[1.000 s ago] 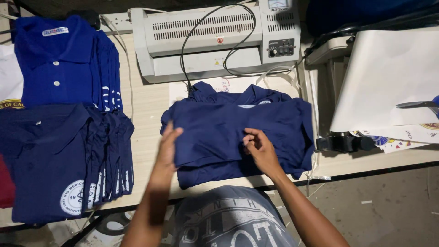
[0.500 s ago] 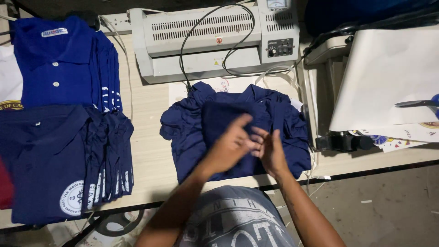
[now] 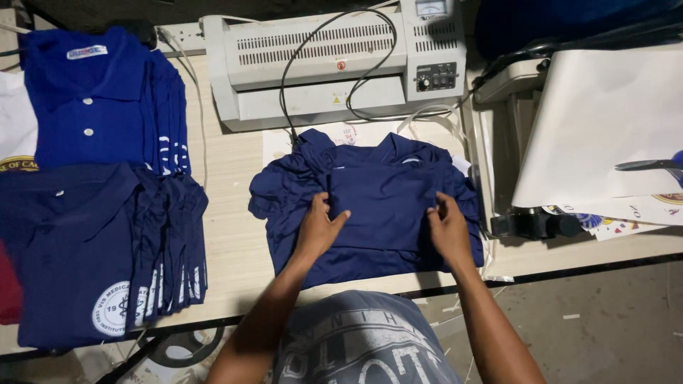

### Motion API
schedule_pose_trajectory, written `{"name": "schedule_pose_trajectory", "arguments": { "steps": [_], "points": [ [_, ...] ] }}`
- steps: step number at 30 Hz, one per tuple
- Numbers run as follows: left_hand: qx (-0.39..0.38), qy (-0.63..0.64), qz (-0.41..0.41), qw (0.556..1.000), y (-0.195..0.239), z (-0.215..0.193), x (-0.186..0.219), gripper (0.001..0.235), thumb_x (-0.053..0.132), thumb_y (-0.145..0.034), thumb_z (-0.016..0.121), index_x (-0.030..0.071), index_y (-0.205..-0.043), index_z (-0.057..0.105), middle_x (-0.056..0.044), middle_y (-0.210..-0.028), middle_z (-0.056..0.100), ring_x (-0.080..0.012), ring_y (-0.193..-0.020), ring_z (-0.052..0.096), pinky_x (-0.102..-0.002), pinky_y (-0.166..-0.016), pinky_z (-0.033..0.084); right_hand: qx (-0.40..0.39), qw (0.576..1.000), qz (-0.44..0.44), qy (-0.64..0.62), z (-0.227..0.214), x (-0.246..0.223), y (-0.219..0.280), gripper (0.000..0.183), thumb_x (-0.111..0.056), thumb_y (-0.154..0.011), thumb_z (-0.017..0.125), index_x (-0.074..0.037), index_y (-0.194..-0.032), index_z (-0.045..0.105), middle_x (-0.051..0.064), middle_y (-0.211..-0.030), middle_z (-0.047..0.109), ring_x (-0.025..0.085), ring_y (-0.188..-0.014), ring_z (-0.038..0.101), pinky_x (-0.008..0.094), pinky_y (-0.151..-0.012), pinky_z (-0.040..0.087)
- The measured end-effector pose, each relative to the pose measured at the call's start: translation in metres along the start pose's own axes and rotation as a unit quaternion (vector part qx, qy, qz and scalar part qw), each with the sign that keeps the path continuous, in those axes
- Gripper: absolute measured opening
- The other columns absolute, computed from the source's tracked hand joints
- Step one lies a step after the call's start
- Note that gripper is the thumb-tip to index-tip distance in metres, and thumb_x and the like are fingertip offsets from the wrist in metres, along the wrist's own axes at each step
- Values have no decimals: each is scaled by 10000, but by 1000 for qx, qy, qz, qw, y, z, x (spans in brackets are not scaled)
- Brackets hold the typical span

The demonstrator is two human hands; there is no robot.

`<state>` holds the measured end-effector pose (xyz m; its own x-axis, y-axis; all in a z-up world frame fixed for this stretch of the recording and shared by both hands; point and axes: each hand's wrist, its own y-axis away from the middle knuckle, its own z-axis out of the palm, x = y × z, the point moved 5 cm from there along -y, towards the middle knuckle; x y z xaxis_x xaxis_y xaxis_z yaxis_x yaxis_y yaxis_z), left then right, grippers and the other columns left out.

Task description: Folding several blue polo shirts and placing them in a stack.

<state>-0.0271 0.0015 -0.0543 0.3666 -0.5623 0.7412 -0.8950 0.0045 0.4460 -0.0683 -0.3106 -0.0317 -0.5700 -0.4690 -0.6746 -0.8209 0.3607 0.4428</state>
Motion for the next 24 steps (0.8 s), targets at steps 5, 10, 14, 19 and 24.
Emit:
{"name": "schedule_pose_trajectory", "arguments": {
  "steps": [5, 10, 14, 19, 24],
  "points": [
    [-55, 134, 9, 989, -10, 16, -8, 698, 280, -841, 818, -1, -1383, 479, -198, -1259, 648, -249, -1101, 651, -341, -965, 506, 129, 941, -269, 158, -11, -51, 35, 548, -193, -925, 715, -37, -1423, 548, 183, -1133, 621, 274, -979, 607, 387, -810, 521],
    [-190, 404, 51, 893, 13, 21, 54, 698, 157, -847, 754, 30, -1459, 442, -109, -1375, 612, -175, -1217, 609, -300, -1043, 477, -97, 993, -19, -69, 31, 3, 22, 517, -379, -1001, 670, -114, -1443, 631, 127, -1059, 681, 198, -855, 619, 386, -733, 526],
    [-221, 260, 125, 932, 54, 17, 121, 599, 165, -865, 747, 30, -1400, 516, -126, -1220, 681, -189, -1078, 662, -335, -946, 537, -177, 893, 187, -370, 61, 21, 28, 599, -516, -945, 500, -140, -1411, 520, 31, -1135, 614, 176, -878, 658, 410, -753, 596],
    [-248, 107, 247, 930, 110, 7, 183, 517, 198, -874, 735, 61, -1353, 597, -150, -1083, 740, -265, -963, 723, -383, -837, 578, -172, 838, 216, -471, 85, 102, 29, 641, -563, -965, 470, -102, -1411, 497, 54, -1195, 603, 214, -942, 630, 461, -825, 578],
    [-223, 4, 479, 849, 151, -9, 199, 517, 225, -863, 765, 52, -1330, 625, -163, -997, 682, -344, -921, 686, -431, -818, 527, -228, 802, 172, -524, 110, 158, 16, 675, -574, -986, 465, -65, -1429, 468, 96, -1242, 584, 249, -1005, 606, 472, -881, 544]
  ]
}}
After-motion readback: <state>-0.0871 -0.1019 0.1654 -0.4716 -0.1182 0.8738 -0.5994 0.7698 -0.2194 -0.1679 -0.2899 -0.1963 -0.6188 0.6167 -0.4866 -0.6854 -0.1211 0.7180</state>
